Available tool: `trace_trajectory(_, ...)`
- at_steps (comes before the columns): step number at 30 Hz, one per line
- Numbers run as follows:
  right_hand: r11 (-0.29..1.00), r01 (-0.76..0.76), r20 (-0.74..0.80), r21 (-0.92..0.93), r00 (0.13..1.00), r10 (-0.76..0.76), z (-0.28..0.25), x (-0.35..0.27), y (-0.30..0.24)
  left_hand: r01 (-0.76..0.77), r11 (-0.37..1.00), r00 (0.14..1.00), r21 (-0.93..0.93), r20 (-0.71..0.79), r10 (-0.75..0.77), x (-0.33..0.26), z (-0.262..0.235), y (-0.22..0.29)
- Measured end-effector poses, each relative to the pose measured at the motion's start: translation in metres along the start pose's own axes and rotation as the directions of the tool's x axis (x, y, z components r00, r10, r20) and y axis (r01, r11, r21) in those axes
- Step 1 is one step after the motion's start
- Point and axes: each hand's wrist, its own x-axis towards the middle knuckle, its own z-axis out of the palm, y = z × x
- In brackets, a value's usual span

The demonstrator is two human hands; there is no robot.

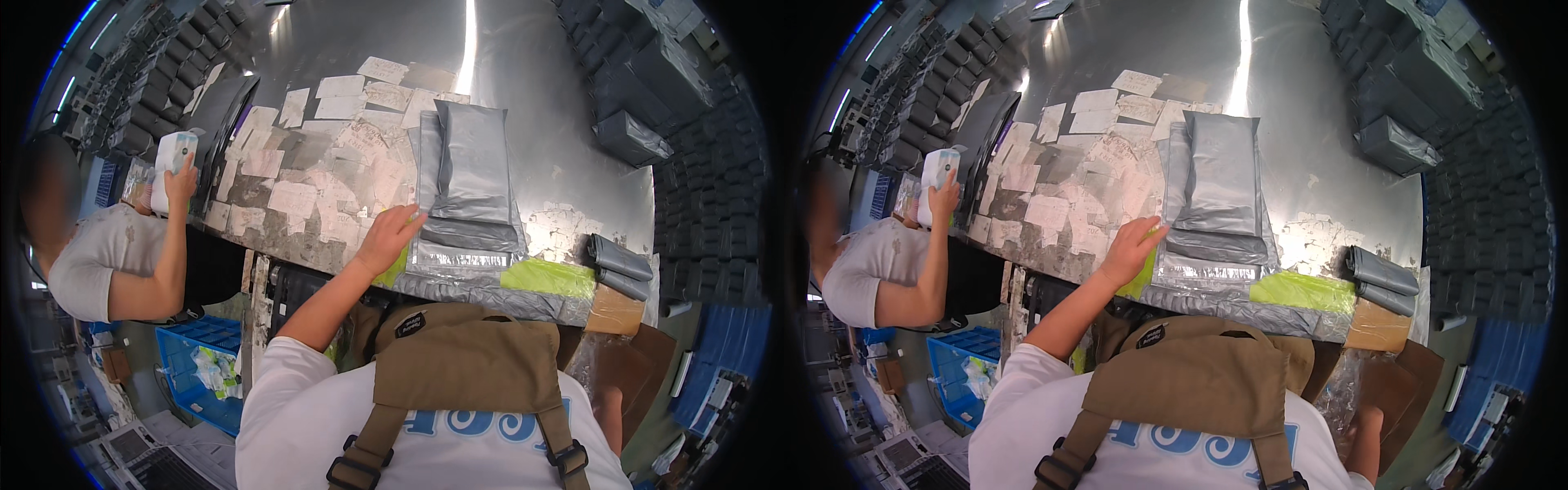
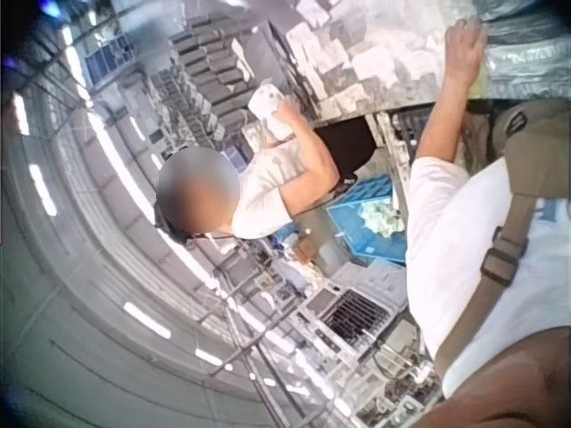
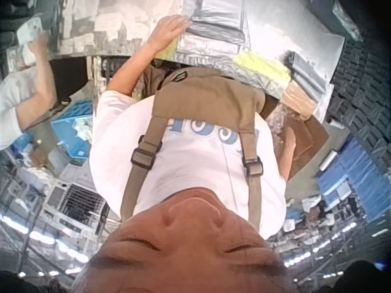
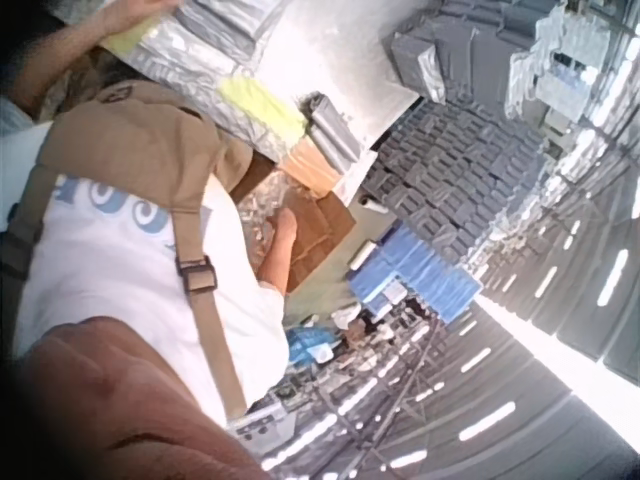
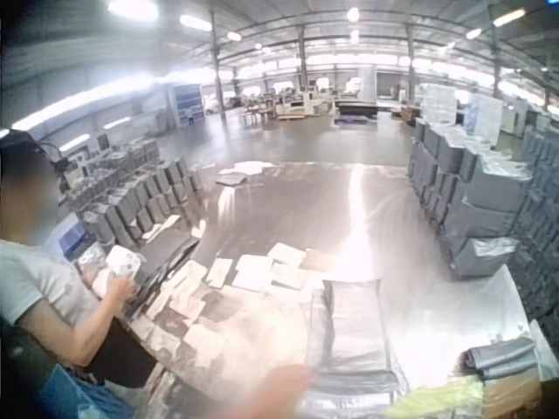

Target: The person picks up stacks of tissues from a conveyor and a workbench, inserts them into plastic shipping bags, seals the bags by removing the adhesive liners, and stacks the completed packages onto a pallet.

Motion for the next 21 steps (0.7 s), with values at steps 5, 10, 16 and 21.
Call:
trace_trajectory(5,0.724,0.622,-0.369,-0.298,0.625,-0.688,-0.07,0.058,-0.223,-0.359,0.93,0.925,0.078,0.159,0.344,0.033,-0.007,-0.014)
trace_trajectory(10,0.67,0.644,-0.287,-0.37,0.607,-0.741,-0.059,0.103,-0.285,-0.306,0.949,0.94,-0.072,0.132,0.313,0.047,0.012,-0.031)
trace_trajectory(16,0.259,0.86,-0.26,-0.439,0.154,-0.953,-0.059,0.134,-0.31,-0.113,0.958,0.99,-0.263,0.05,0.131,0.046,0.027,-0.025)
trace_trajectory(21,0.193,0.947,-0.366,-0.256,0.09,-0.926,-0.054,0.158,-0.323,0.123,0.897,0.991,-0.425,0.093,-0.091,0.05,0.02,-0.022)
